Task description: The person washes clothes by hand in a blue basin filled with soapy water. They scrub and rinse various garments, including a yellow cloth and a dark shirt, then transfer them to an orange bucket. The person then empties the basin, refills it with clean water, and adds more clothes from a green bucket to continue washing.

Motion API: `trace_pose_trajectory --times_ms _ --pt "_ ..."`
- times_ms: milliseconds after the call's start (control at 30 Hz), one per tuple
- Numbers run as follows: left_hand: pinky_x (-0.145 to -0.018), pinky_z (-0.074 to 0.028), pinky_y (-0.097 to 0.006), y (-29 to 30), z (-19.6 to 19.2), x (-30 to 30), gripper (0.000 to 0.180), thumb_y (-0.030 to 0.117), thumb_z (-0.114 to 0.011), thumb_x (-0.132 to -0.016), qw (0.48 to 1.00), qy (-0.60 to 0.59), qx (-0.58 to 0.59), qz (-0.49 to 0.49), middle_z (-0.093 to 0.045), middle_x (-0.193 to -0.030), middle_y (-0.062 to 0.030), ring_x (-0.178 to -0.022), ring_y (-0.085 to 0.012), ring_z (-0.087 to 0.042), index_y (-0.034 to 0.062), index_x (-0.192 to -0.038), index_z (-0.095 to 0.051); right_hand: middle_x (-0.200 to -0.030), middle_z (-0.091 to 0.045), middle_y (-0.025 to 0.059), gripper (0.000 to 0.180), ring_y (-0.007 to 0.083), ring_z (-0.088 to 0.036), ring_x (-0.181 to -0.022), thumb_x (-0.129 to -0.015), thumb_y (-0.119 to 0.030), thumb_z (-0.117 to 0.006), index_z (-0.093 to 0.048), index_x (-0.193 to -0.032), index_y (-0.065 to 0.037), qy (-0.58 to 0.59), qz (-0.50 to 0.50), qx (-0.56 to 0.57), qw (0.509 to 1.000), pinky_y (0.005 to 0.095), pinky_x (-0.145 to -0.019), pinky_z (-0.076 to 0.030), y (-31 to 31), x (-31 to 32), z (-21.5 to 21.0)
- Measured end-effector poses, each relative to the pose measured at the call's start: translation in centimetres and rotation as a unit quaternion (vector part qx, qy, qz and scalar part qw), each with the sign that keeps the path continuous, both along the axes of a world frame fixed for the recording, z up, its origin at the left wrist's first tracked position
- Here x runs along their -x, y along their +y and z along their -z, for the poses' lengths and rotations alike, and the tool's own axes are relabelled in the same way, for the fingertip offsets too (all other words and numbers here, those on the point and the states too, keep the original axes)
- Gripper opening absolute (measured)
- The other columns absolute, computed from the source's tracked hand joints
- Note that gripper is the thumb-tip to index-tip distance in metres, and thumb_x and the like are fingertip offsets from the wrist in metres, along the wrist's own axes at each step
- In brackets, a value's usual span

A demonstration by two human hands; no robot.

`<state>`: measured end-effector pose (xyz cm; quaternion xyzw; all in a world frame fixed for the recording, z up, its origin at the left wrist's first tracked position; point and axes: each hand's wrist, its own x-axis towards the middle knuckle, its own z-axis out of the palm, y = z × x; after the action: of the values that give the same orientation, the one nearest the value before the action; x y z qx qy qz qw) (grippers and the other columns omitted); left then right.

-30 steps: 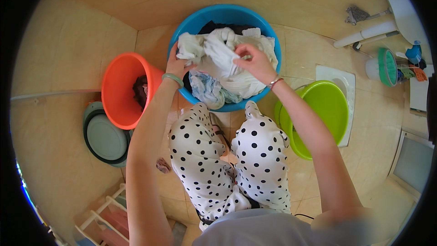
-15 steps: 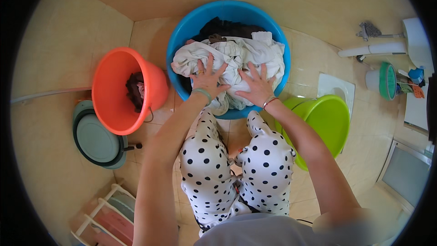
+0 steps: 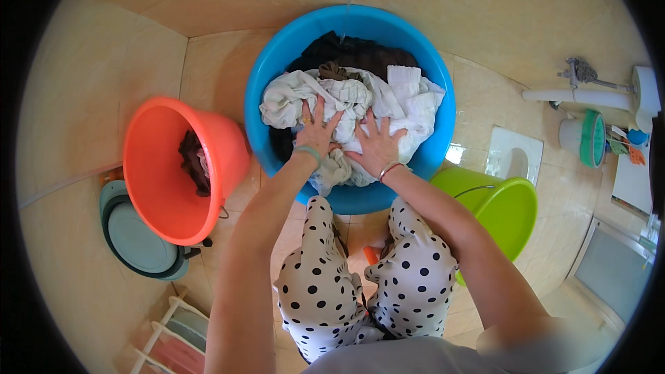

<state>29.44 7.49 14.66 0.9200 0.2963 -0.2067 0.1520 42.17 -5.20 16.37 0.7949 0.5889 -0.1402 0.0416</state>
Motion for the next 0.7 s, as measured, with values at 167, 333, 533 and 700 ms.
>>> trace_pose_trajectory --times_ms 167,333,533,700 --pt "-0.108 -0.026 -0.051 0.1 -1.8 -0.5 0.087 0.048 -0.068 -0.075 0.999 0.017 0.028 -0.027 0.004 -0.151 -0.0210 -0.134 -0.0534 -0.005 0.0366 -0.145 -0.017 -0.145 -0.026 0.0115 0.072 0.0410 -0.027 -0.125 -0.074 -0.060 -0.059 -0.046 -0.133 -0.021 -0.005 0.011 0.021 1.000 0.0762 -0.084 -0.022 0.3 0.0 -0.5" --pt "-0.108 -0.028 -0.045 -0.1 -4.9 -0.1 0.080 0.034 -0.068 -0.078 0.998 -0.011 0.051 -0.026 -0.005 -0.152 -0.0171 -0.134 -0.0479 -0.017 0.0330 -0.144 -0.023 -0.139 -0.040 0.0055 0.055 0.0300 -0.037 -0.126 -0.077 -0.052 -0.060 -0.054 -0.124 -0.024 0.224 -0.009 -0.073 0.972 0.0740 -0.091 -0.024 -1.8 -6.3 -2.5" --pt "-0.104 -0.034 -0.040 1.2 -7.1 7.2 0.060 0.031 -0.063 -0.082 0.976 -0.137 0.129 -0.109 -0.033 -0.143 -0.0176 -0.129 -0.0352 -0.036 0.0213 -0.137 -0.040 -0.084 -0.068 0.0103 0.016 0.0190 -0.065 -0.076 -0.083 -0.018 -0.065 -0.067 -0.091 -0.005 0.254 0.300 -0.297 0.870 0.0292 -0.069 -0.050 -13.8 -13.6 -16.6" --pt "-0.098 -0.039 -0.038 1.2 -9.0 5.8 0.051 0.033 -0.061 -0.084 0.959 -0.177 0.208 -0.077 -0.050 -0.130 -0.0171 -0.118 -0.0340 -0.048 0.0133 -0.130 -0.049 -0.091 -0.068 0.0128 0.036 0.0216 -0.065 -0.082 -0.081 -0.030 -0.067 -0.062 -0.105 -0.003 0.178 0.395 -0.211 0.876 0.0323 -0.072 -0.050 -25.1 -10.4 -16.5"
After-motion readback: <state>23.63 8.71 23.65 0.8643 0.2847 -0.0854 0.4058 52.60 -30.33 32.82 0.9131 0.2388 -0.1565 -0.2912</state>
